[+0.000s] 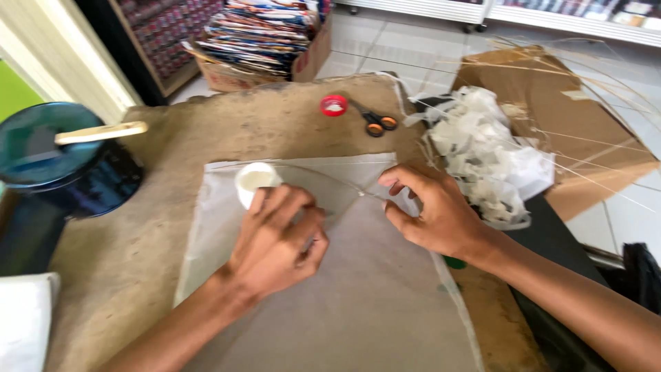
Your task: Assembling a kite by applying glue to the edges of the paper and folding them over the bamboo frame.
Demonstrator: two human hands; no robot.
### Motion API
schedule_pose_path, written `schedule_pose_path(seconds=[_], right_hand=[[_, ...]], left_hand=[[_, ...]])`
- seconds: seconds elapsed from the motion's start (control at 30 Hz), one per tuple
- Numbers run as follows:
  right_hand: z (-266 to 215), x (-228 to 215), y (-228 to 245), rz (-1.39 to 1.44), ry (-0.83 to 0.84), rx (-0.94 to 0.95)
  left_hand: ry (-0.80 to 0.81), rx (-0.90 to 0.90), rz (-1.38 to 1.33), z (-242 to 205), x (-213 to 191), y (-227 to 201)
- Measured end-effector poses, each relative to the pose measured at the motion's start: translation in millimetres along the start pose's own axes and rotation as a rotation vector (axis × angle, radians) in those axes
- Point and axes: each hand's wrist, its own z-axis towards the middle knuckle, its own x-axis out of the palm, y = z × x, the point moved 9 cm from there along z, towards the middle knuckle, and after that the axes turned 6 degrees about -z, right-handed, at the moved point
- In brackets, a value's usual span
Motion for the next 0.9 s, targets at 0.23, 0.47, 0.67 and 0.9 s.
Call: schedule_pose_path(seconds=[0.23,0.47,0.67,0.9], right_hand=[[31.4,47.5,60.6,0.215,0.12,-0.093],[66.3,91.2,103.9,0.388,0.264,0.013],[72.3,98.5,113.5,0.322,0.242,-0.072],[69.8,98.1,120.8,0.302,0.277,-0.135]], left_hand=[[-0.207,-0.386,0.032,-36.9,-55.0,48.4],[-0.068,-0.975,-0.416,-62.1,-38.3,90.0],[0.063,-1.154,-0.508,-65.6,-29.5,100.6],[0.034,-1.062,-0.517,-66.1,-32.6,96.2]])
